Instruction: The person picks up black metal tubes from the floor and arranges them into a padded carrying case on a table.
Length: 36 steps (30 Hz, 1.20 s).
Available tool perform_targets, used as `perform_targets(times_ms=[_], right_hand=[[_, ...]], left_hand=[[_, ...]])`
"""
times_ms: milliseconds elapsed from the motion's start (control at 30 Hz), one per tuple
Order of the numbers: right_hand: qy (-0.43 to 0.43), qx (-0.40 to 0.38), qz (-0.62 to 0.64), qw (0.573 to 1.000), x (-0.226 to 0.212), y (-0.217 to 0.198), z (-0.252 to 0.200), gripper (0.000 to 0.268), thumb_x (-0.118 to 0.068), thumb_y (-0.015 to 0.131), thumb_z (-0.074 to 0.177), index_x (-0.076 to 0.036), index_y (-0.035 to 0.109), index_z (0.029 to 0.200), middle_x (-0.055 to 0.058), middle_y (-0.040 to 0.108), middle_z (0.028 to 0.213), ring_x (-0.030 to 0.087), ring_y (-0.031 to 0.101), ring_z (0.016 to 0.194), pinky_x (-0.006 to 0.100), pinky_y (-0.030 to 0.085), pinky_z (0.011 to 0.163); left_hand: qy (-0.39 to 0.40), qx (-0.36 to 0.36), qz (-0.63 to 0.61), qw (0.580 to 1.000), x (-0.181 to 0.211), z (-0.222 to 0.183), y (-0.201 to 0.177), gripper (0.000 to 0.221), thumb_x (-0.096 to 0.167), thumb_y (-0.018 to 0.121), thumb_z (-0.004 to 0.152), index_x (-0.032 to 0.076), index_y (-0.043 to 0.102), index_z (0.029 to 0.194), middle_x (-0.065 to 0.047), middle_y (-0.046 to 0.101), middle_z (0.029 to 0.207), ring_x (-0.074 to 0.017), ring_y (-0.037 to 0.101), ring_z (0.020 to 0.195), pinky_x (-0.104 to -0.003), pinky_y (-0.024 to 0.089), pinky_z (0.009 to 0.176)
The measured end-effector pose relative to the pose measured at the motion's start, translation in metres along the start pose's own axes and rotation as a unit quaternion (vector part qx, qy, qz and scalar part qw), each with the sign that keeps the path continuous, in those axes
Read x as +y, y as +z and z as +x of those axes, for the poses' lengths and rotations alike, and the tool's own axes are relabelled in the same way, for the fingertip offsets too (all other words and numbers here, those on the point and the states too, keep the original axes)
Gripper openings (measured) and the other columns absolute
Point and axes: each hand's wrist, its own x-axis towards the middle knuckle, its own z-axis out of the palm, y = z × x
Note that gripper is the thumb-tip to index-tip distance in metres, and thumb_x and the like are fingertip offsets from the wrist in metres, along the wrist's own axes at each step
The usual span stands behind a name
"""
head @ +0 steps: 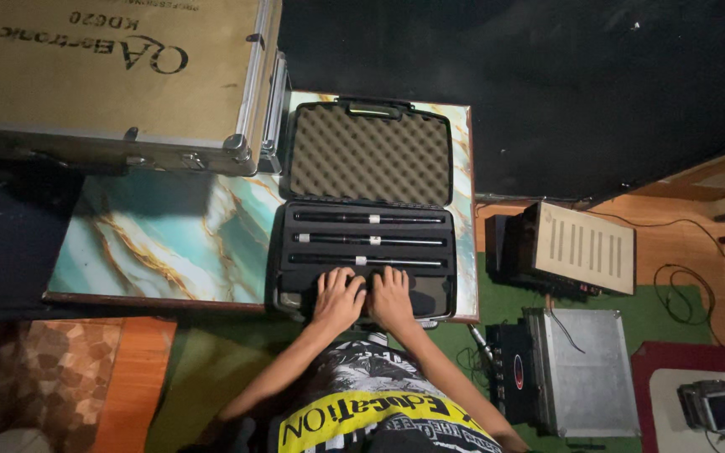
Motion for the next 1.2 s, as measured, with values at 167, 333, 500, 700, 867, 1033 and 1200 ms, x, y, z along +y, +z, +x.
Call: perform_targets(times_ms=[167, 333, 500, 700, 867, 1033, 1200], right_hand=[[0.010, -0.037, 0.116, 0.993, 0.008, -0.013, 0.008, 0.055, -0.026, 0.070, 0.081, 0.002, 0.052, 0.124, 0.026, 0.049, 0.126, 0.045, 0.045, 0.118, 0.061, 0.033, 0.103], [0.005, -0.070, 0.055, 0.996, -0.008, -0.035, 0.016, 0.059, -0.014, 0.074, 0.067, -0.012, 0.058, 0.123, 0.020, 0.050, 0.123, 0.042, 0.046, 0.118, 0.057, 0.037, 0.100], [-0.056, -0.095, 0.036, 0.993, -0.020, -0.049, 0.015, 0.050, -0.017, 0.076, 0.072, -0.012, 0.062, 0.120, 0.013, 0.055, 0.123, 0.037, 0.050, 0.114, 0.053, 0.042, 0.086], [-0.100, -0.104, 0.060, 0.988, -0.021, -0.053, 0.022, 0.045, -0.026, 0.077, 0.073, -0.007, 0.066, 0.113, 0.012, 0.063, 0.111, 0.036, 0.056, 0.103, 0.049, 0.045, 0.079], [-0.087, -0.120, 0.010, 0.989, -0.016, -0.028, 0.022, 0.042, -0.021, 0.069, 0.079, -0.017, 0.071, 0.121, 0.004, 0.067, 0.104, 0.030, 0.062, 0.099, 0.044, 0.047, 0.077], [-0.072, -0.140, 0.041, 0.987, -0.013, -0.023, 0.020, 0.027, -0.027, 0.071, 0.084, -0.017, 0.074, 0.110, 0.004, 0.068, 0.104, 0.032, 0.061, 0.101, 0.048, 0.046, 0.078], [-0.073, -0.174, 0.037, 0.981, -0.008, -0.020, 0.019, 0.034, -0.024, 0.072, 0.077, -0.016, 0.075, 0.109, 0.004, 0.068, 0.108, 0.035, 0.060, 0.103, 0.049, 0.046, 0.080]], left_hand=[[0.050, 0.014, 0.039, 0.998, -0.015, 0.002, 0.014, 0.047, 0.035, 0.070, 0.087, 0.009, 0.062, 0.126, -0.016, 0.051, 0.131, -0.0379, 0.043, 0.127, -0.062, 0.027, 0.107], [0.041, -0.013, -0.014, 0.999, -0.024, -0.001, 0.001, 0.043, 0.024, 0.069, 0.084, 0.011, 0.064, 0.125, -0.015, 0.050, 0.135, -0.0364, 0.041, 0.133, -0.058, 0.028, 0.111], [-0.066, -0.067, 0.017, 0.995, -0.013, -0.014, -0.009, 0.032, 0.025, 0.069, 0.091, 0.015, 0.067, 0.121, -0.009, 0.059, 0.118, -0.0310, 0.051, 0.119, -0.053, 0.037, 0.103], [-0.107, -0.054, -0.045, 0.992, -0.024, -0.018, 0.005, 0.024, 0.020, 0.063, 0.094, 0.009, 0.069, 0.115, -0.013, 0.069, 0.107, -0.0409, 0.066, 0.092, -0.051, 0.053, 0.082], [-0.105, -0.061, -0.075, 0.990, -0.041, -0.007, 0.018, 0.020, 0.018, 0.058, 0.096, 0.009, 0.068, 0.111, -0.015, 0.068, 0.106, -0.0426, 0.068, 0.096, -0.052, 0.055, 0.084], [-0.118, -0.081, -0.083, 0.986, -0.033, -0.004, 0.002, 0.035, 0.023, 0.065, 0.089, 0.009, 0.063, 0.121, -0.018, 0.060, 0.119, -0.0443, 0.065, 0.100, -0.053, 0.055, 0.084], [-0.144, -0.099, -0.083, 0.981, -0.028, 0.003, -0.006, 0.044, 0.032, 0.068, 0.092, 0.010, 0.060, 0.129, -0.013, 0.058, 0.124, -0.0418, 0.064, 0.108, -0.052, 0.054, 0.087]])
